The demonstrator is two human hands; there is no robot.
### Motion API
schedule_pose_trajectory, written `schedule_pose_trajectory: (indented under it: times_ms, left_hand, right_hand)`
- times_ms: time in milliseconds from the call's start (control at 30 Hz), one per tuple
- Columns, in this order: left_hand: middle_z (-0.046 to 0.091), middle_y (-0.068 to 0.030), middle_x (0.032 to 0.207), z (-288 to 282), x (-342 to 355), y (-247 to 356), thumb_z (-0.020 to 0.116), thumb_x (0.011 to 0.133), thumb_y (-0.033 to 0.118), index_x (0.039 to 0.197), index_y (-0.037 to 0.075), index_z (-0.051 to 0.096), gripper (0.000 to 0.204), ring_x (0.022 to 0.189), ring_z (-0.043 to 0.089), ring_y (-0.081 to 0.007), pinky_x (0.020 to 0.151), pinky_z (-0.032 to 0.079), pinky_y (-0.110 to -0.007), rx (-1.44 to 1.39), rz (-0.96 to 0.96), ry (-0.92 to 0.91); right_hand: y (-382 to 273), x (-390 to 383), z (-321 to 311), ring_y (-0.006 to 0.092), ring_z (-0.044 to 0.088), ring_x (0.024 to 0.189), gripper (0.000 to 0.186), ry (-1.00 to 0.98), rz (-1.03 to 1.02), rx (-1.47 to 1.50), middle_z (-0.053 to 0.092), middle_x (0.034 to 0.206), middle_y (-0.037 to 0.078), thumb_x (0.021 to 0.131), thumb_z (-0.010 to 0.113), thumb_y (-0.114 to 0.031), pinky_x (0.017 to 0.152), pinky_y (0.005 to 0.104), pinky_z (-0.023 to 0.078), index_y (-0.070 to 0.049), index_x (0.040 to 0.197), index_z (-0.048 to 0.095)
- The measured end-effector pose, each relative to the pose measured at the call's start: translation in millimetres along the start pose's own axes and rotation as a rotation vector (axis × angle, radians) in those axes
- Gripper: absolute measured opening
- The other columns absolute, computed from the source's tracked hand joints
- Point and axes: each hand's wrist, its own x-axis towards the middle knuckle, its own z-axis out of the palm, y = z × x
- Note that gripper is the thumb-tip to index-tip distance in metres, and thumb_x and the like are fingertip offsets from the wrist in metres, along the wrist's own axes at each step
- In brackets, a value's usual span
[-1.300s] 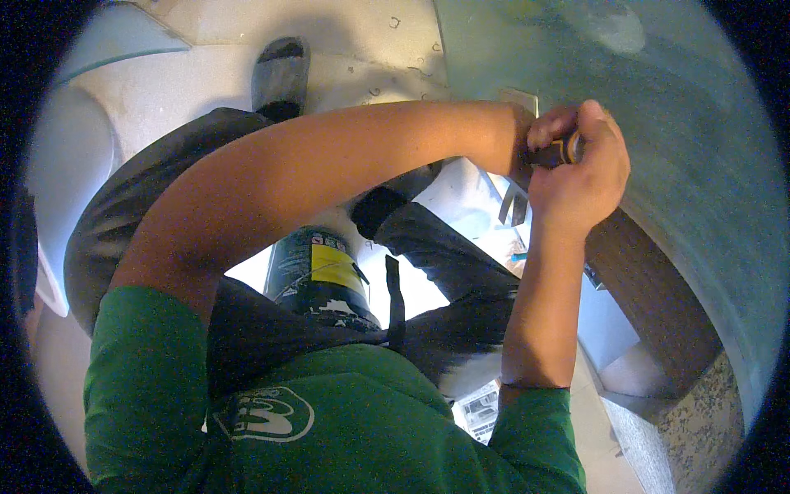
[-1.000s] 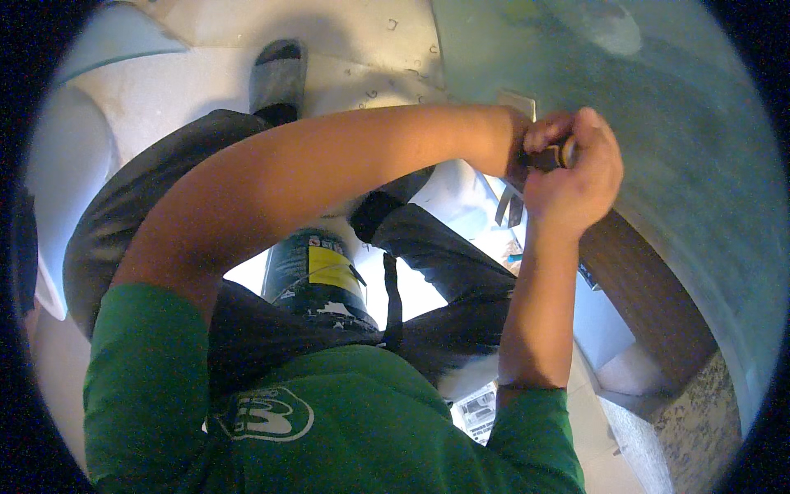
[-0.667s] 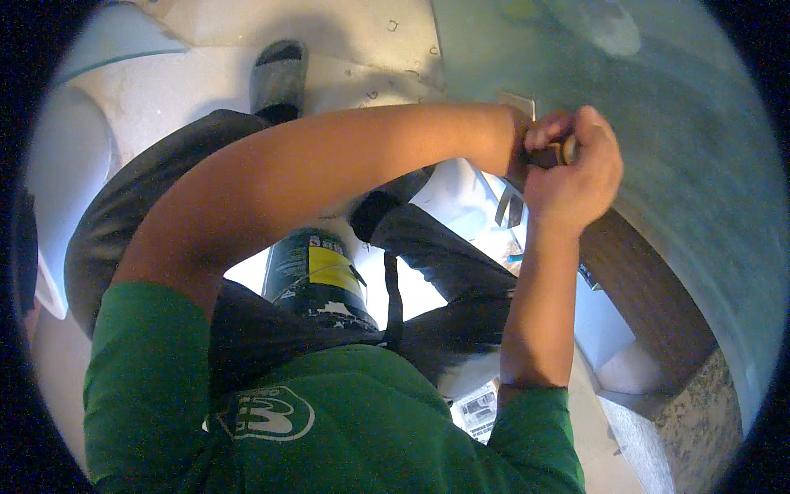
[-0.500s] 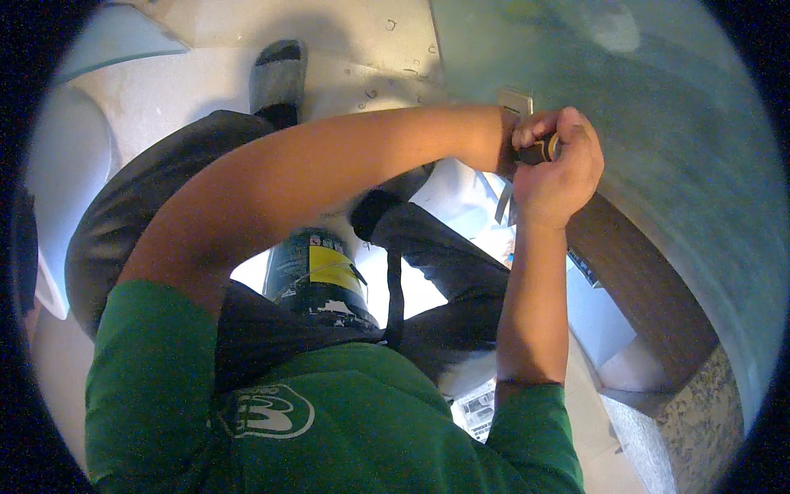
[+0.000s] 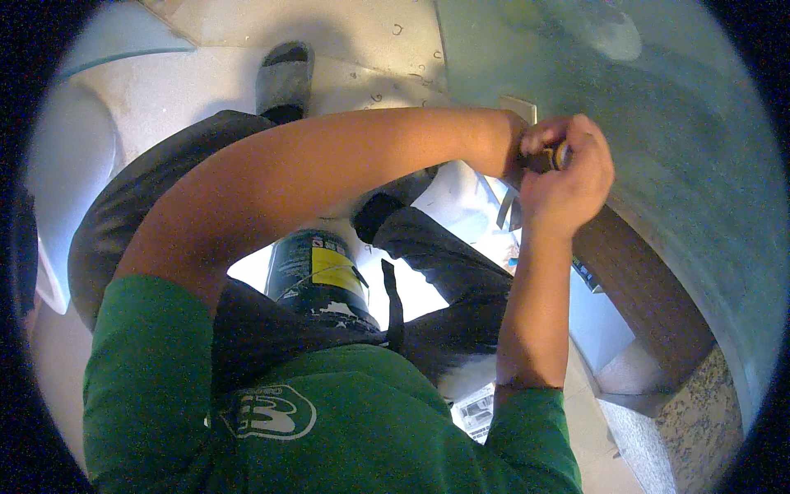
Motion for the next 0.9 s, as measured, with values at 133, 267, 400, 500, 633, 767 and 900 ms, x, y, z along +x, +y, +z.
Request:
schedule_pose_trajectory:
  times_ms: [133,267,400,500,633,767,900]
  left_hand:
    - [0.074,-0.0127,0.114,12.4,-25.0,-14.5,0.068,0.090,0.049,0.120,0.020,0.067,0.042,0.103,0.069,-0.0363,0.092,0.054,-0.046,-0.207,-0.033,0.141]
    - [0.073,-0.0139,0.115,5.5,-36.4,-8.5,0.071,0.088,0.048,0.119,0.021,0.068,0.041,0.102,0.069,-0.0364,0.091,0.055,-0.047,-0.217,-0.100,0.107]
    - [0.072,-0.0136,0.116,-8.4,-27.4,-3.0,0.068,0.089,0.049,0.119,0.021,0.068,0.041,0.106,0.068,-0.0352,0.093,0.054,-0.046,-0.177,-0.036,0.077]
    - [0.073,-0.0118,0.115,-0.6,-8.6,-12.3,0.064,0.092,0.053,0.122,0.021,0.068,0.044,0.105,0.068,-0.0344,0.093,0.054,-0.045,-0.038,-0.036,0.009]
    - [0.074,-0.0133,0.111,-4.8,-6.9,-10.3,0.064,0.091,0.053,0.119,0.020,0.070,0.043,0.104,0.069,-0.0346,0.093,0.054,-0.045,-0.048,-0.044,-0.030]
    - [0.074,-0.0154,0.109,-16.9,-7.5,4.6,0.068,0.088,0.051,0.112,0.018,0.074,0.041,0.103,0.069,-0.0348,0.091,0.053,-0.046,-0.134,-0.119,-0.011]
    - [0.074,-0.0159,0.109,-22.0,-9.1,6.8,0.071,0.086,0.049,0.109,0.016,0.075,0.040,0.103,0.070,-0.0353,0.091,0.053,-0.046,-0.143,-0.104,-0.007]
  right_hand:
    - [39.1,-1.7,-12.3,0.0246,0.057,0.062,0.030,-0.053,-0.097,-0.180,0.059,0.071,0.014,0.099,0.046,-0.015,0.059,0.0365,0.048,0.003,0.077,0.055]
    - [60.4,-6.3,-15.1,0.0218,0.060,0.059,0.025,-0.080,-0.157,-0.198,0.059,0.070,0.012,0.098,0.044,-0.006,0.057,0.0362,0.050,0.004,0.077,0.053]
    - [31.3,1.4,-10.9,0.0215,0.060,0.059,0.026,-0.035,-0.124,-0.188,0.060,0.069,0.012,0.100,0.046,-0.004,0.054,0.0353,0.049,0.004,0.076,0.052]
    - [16.7,7.5,-4.3,0.0218,0.059,0.058,0.028,-0.025,-0.125,-0.249,0.060,0.069,0.012,0.101,0.045,-0.004,0.053,0.0351,0.049,0.004,0.075,0.051]
    - [15.2,9.1,-5.9,0.0223,0.057,0.058,0.029,0.001,-0.072,-0.173,0.060,0.069,0.013,0.101,0.047,-0.009,0.054,0.0361,0.048,0.003,0.074,0.053]
    - [-1.3,7.8,1.0,0.0233,0.056,0.058,0.031,0.070,0.057,0.017,0.059,0.069,0.014,0.100,0.051,-0.015,0.056,0.0375,0.047,0.001,0.073,0.054]
    - [-4.6,6.8,3.6,0.0260,0.052,0.063,0.032,0.088,0.075,-0.018,0.055,0.070,0.015,0.100,0.051,-0.021,0.061,0.0398,0.044,-0.001,0.076,0.052]
